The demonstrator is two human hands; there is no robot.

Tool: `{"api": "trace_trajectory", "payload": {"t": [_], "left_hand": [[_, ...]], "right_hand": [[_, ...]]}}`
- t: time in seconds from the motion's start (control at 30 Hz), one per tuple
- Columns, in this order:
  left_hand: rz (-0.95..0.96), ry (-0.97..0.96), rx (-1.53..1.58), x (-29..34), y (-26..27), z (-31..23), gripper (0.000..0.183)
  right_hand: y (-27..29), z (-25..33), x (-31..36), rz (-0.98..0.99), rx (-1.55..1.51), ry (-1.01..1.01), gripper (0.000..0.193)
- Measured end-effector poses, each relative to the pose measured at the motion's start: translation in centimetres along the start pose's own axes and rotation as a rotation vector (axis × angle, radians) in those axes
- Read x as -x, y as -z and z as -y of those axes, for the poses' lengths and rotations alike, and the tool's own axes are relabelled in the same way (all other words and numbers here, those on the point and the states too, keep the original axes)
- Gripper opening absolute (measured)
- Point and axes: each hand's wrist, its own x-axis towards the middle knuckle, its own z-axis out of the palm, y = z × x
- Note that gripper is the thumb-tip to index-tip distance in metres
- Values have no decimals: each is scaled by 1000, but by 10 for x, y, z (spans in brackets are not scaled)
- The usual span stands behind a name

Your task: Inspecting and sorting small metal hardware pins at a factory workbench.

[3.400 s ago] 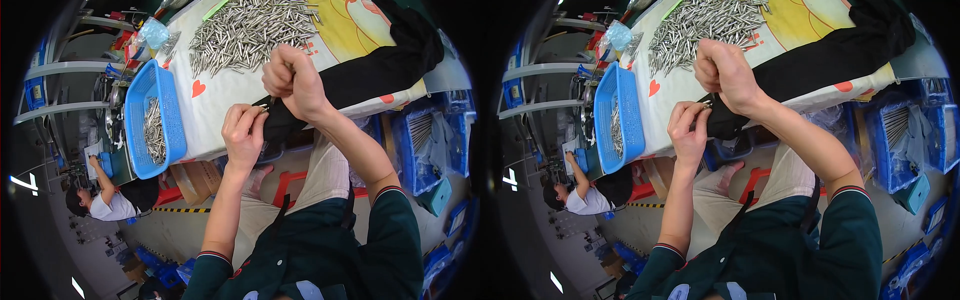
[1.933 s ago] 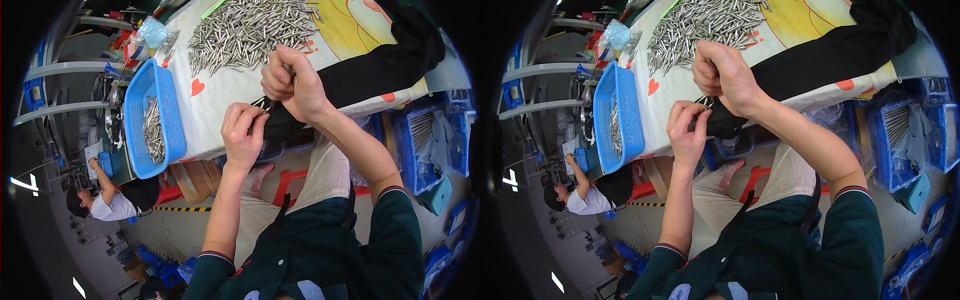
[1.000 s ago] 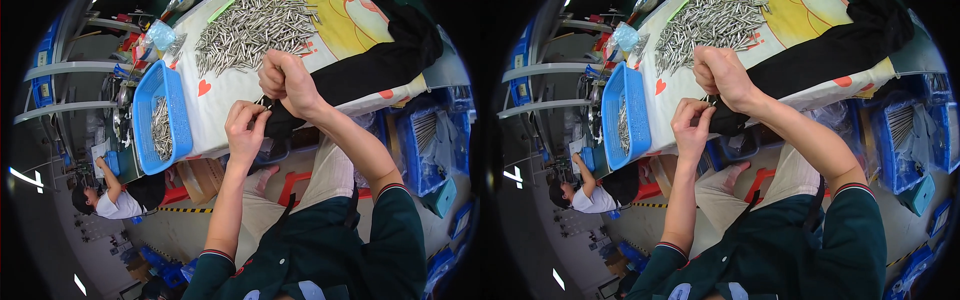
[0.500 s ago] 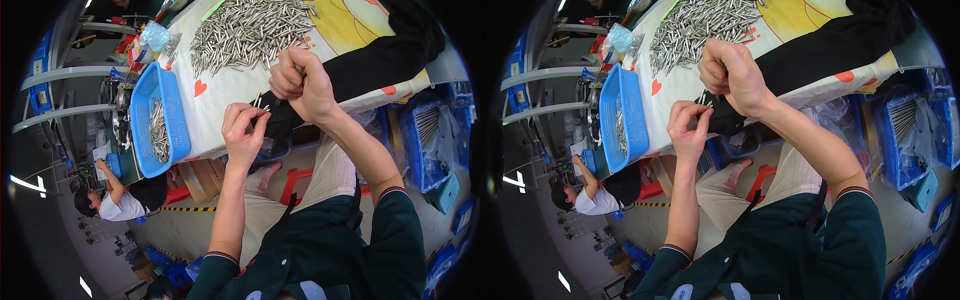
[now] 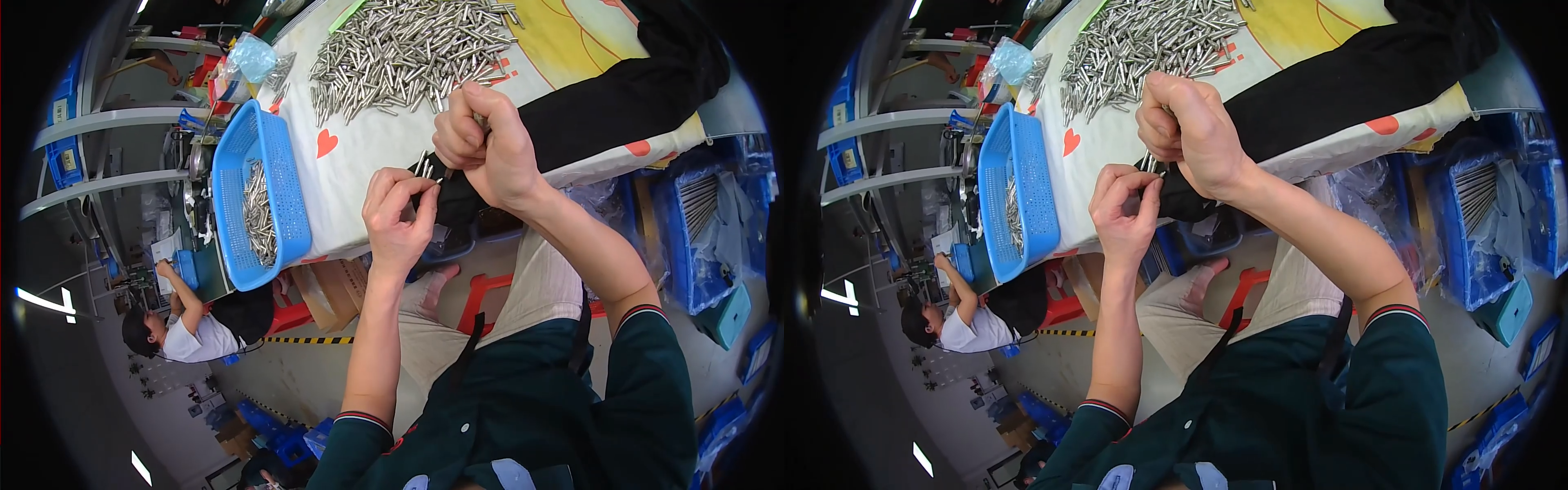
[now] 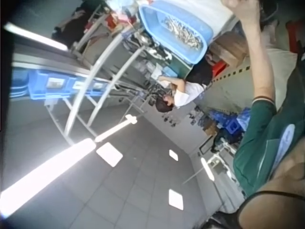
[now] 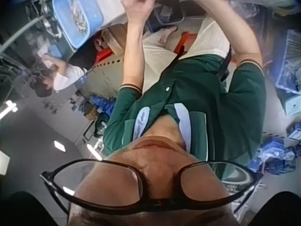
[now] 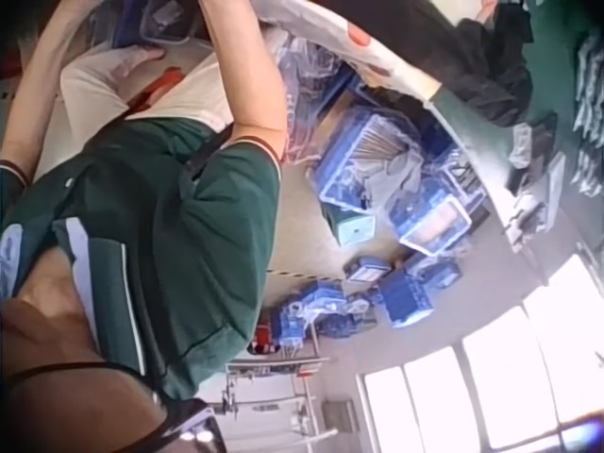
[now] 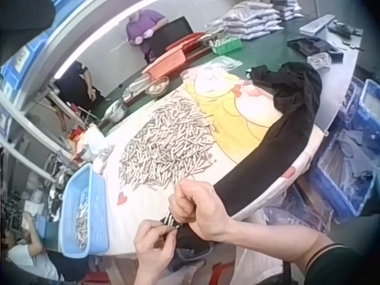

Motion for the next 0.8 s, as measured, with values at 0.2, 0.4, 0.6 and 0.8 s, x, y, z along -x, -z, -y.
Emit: {"api": "trace_trajectory", "payload": {"t": [0.2, 0.4, 0.6, 0.8], "left_hand": [[-5, 4, 17, 0, -1, 1, 12], [-1, 14, 27, 0, 0, 1, 12], [7, 23, 51, 0, 0, 2, 12], [18, 40, 60, -1, 0, 1, 12]], "right_hand": [[0, 2, -3, -33, 31, -50, 42], [0, 2, -3, -22, -23, -33, 37], [0, 1, -3, -8, 1, -34, 38], [-13, -2, -1, 1, 234, 3, 41]]}}
